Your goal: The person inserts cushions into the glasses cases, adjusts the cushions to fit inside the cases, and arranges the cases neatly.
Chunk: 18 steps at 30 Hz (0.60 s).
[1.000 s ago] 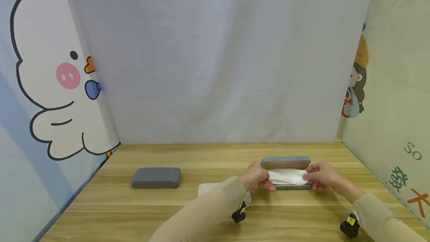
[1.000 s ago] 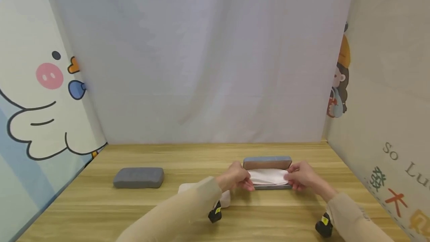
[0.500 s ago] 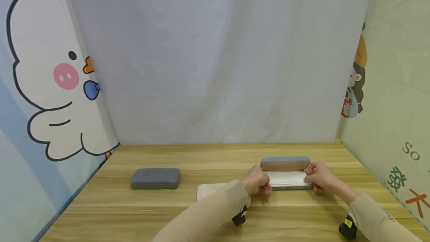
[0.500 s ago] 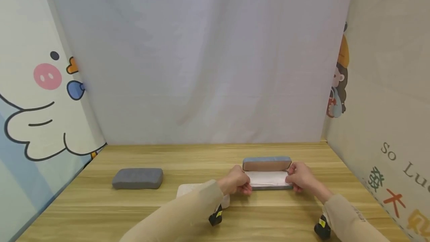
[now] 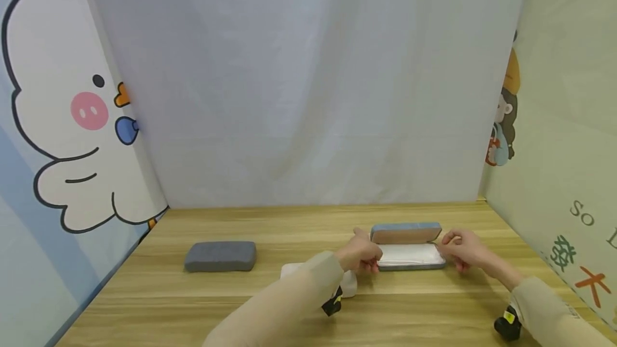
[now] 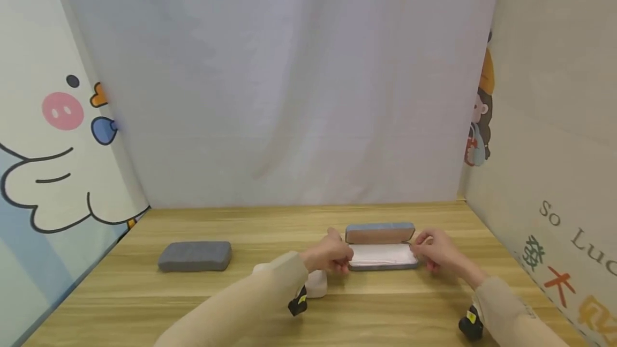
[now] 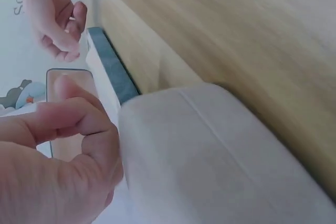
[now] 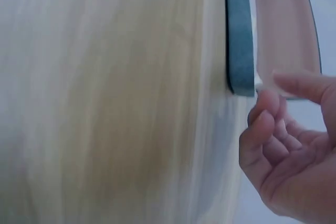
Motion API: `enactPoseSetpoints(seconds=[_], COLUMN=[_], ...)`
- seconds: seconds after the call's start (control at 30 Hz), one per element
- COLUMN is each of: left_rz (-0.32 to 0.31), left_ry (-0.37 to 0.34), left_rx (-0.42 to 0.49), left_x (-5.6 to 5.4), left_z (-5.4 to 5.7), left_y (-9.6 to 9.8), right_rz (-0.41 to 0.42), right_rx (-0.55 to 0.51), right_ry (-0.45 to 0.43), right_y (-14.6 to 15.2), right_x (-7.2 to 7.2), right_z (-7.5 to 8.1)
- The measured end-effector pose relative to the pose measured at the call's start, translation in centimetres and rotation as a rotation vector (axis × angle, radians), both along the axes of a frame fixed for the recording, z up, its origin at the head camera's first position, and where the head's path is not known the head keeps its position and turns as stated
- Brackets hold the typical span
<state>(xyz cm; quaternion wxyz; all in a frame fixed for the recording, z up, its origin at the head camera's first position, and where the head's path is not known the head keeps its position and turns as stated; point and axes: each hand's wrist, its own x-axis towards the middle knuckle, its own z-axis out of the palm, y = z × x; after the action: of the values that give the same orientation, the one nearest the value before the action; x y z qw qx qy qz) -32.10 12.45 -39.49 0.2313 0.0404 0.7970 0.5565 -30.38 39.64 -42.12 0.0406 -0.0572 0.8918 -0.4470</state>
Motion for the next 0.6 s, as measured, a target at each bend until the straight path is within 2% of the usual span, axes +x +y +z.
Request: enactPoseSetpoints(seconds=[0.23, 0.37, 0.47, 0.6], left_rz=[-0.033, 0.004, 0.026, 0.019], left_ry=[-0.087, -0.092, -0.085, -0.075], left_rx=[0.089, 0.088, 0.066, 0.068], left_x=[-0.1, 0.0, 0.2, 0.3], left_z=[-0.9, -1.5, -1.7, -1.7], left_y=[0.2, 0.8, 1.1, 1.3], right_rz=[0.153, 0.248, 0.275, 0.276], right_rx=[-0.066, -0.101, -0.105, -0.111], right_ry=[-0.11, -0.145, -0.163, -0.156], right_y=[2.0, 2.0, 1.9, 2.2], right_x=[-0.4, -0.8, -1.0, -1.0], right_z=[-0.1, -0.5, -0.7, -0.7])
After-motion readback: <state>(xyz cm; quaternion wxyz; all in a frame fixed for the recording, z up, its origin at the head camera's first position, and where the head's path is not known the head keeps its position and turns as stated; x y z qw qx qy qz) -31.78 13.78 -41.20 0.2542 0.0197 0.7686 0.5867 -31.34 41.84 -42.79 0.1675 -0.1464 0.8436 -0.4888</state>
